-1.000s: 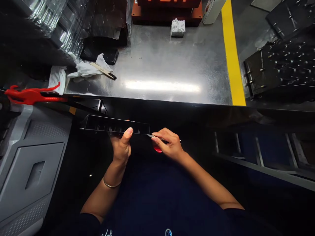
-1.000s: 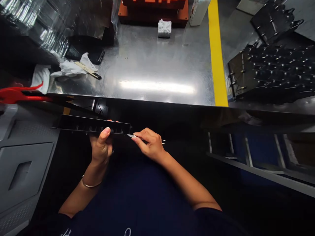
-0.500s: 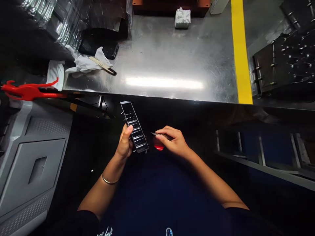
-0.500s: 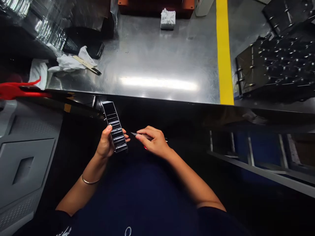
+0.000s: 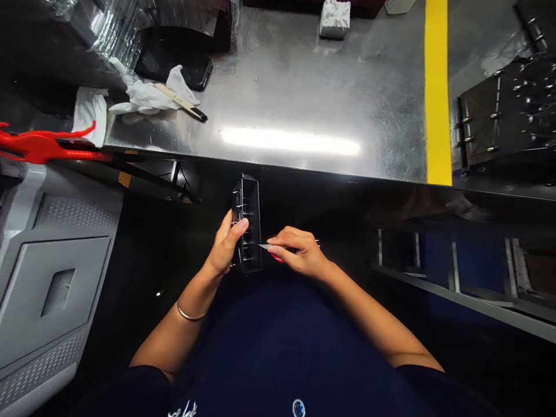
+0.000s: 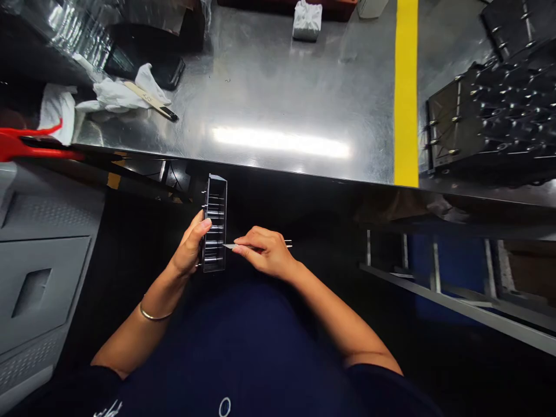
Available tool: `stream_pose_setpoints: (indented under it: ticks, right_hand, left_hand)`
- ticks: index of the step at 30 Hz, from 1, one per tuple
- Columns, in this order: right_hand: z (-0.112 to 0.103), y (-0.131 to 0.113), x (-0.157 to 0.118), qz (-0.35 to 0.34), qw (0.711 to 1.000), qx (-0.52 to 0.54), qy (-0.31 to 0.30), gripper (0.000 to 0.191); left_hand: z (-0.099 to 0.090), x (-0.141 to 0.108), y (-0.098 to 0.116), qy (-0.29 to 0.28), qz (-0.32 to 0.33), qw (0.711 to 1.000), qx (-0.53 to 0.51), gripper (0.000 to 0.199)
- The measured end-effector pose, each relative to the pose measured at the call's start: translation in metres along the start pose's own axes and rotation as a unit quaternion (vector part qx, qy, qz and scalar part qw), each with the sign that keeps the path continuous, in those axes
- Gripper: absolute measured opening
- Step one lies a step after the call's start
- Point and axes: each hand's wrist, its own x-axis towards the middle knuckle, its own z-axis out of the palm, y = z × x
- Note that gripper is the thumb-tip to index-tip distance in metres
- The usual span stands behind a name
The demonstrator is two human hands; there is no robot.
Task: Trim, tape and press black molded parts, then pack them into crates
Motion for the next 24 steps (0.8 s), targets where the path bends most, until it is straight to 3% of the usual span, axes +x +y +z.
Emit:
stream_pose_setpoints:
  ticks: [10,13,15,19,24]
  right_hand:
    - [-0.024,0.039,0.039,0.058,0.989,-0.075,0.116,0.024]
    - [-0.034,0.040,0.041,0.064,0.984,-0.082,0.144,0.024]
    - [-0.042,0.032,0.037,0.044,0.989,-0.071,0.123,0.022]
    - [-0.054,0.011,0.027,-0.006,0.998,-0.068,0.004,0.018]
    - [-0.069,-0.001,0.027,-0.025,0.991,-0.097,-0.086,0.022]
  left_hand:
    - [-0.004,-0.014,0.000,-0.102,-0.029,0.993,0.050,0.051]
    - [-0.013,-0.016,0.006,-0.169,-0.065,0.983,0.037,0.053]
    - [-0.022,-0.017,0.010,-0.225,-0.120,0.967,0.013,0.053]
    - [-0.041,-0.017,0.013,-0.274,-0.226,0.934,-0.024,0.053]
    - [-0.050,-0.017,0.017,-0.313,-0.245,0.918,-0.009,0.051]
